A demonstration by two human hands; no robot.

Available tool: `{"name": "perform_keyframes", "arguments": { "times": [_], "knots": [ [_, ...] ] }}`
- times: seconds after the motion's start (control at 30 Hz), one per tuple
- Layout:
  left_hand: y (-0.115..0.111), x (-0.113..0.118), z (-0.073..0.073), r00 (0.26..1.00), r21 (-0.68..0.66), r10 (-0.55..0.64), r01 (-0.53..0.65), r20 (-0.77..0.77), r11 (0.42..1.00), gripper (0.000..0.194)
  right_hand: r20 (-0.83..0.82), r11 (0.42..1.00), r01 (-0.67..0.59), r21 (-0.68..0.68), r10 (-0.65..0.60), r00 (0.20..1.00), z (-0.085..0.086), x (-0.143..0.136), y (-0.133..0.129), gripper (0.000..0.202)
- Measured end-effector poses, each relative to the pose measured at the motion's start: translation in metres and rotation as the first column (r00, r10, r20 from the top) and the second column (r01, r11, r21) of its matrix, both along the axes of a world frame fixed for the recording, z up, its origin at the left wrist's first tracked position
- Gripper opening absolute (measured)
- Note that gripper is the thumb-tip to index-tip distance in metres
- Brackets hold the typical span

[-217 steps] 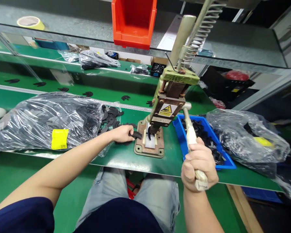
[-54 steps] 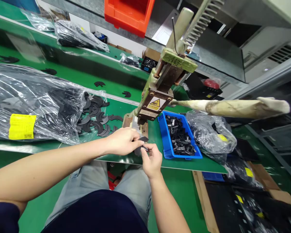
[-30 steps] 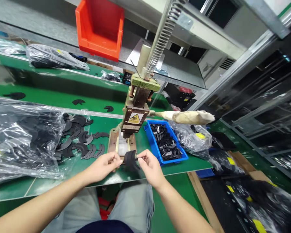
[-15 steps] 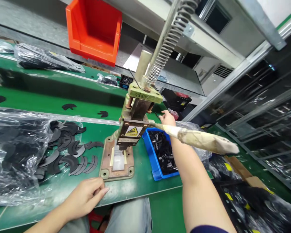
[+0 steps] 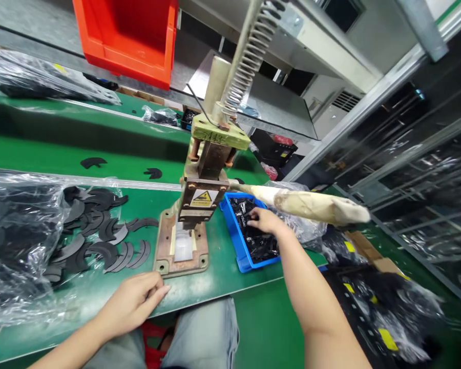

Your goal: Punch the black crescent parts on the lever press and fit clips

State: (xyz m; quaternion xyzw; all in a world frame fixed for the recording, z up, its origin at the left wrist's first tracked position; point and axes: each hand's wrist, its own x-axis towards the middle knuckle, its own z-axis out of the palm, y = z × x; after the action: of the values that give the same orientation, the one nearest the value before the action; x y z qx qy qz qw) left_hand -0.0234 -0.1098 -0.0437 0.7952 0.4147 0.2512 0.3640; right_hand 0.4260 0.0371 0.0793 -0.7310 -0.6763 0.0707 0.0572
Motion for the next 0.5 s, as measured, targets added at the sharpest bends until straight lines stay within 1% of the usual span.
{"name": "perform_keyframes", "arguments": {
  "times": [0.03,0.1,0.2,0.37,0.5],
  "knots": [
    [0.0,0.0,0.001,1.0,0.001,0.002,-0.002,-0.009,1.0,0.035,0.014,0.997,-0.009,-0.078,0.01,1.0,-0.003,-0.001,-0.011,0.039],
    [-0.001,0.001,0.002,1.0,0.004,0.002,-0.002,-0.028,1.0,0.037,0.019,0.983,-0.024,-0.183,0.028,0.999,-0.01,-0.006,-0.026,0.039],
    [-0.002,0.002,0.003,0.999,0.019,0.009,-0.008,-0.046,1.0,0.038,0.041,0.97,-0.011,-0.244,0.021,0.999,-0.018,-0.017,-0.036,0.039],
    [-0.005,0.003,0.004,0.997,0.03,0.008,-0.006,-0.073,1.0,0.038,0.054,0.977,0.067,-0.202,-0.057,0.997,-0.023,-0.033,-0.038,0.039],
    [-0.006,0.004,0.007,0.997,0.043,0.023,-0.02,-0.074,0.999,0.039,-0.023,0.987,0.116,-0.109,-0.119,0.993,-0.018,-0.039,-0.043,0.038]
  ]
}}
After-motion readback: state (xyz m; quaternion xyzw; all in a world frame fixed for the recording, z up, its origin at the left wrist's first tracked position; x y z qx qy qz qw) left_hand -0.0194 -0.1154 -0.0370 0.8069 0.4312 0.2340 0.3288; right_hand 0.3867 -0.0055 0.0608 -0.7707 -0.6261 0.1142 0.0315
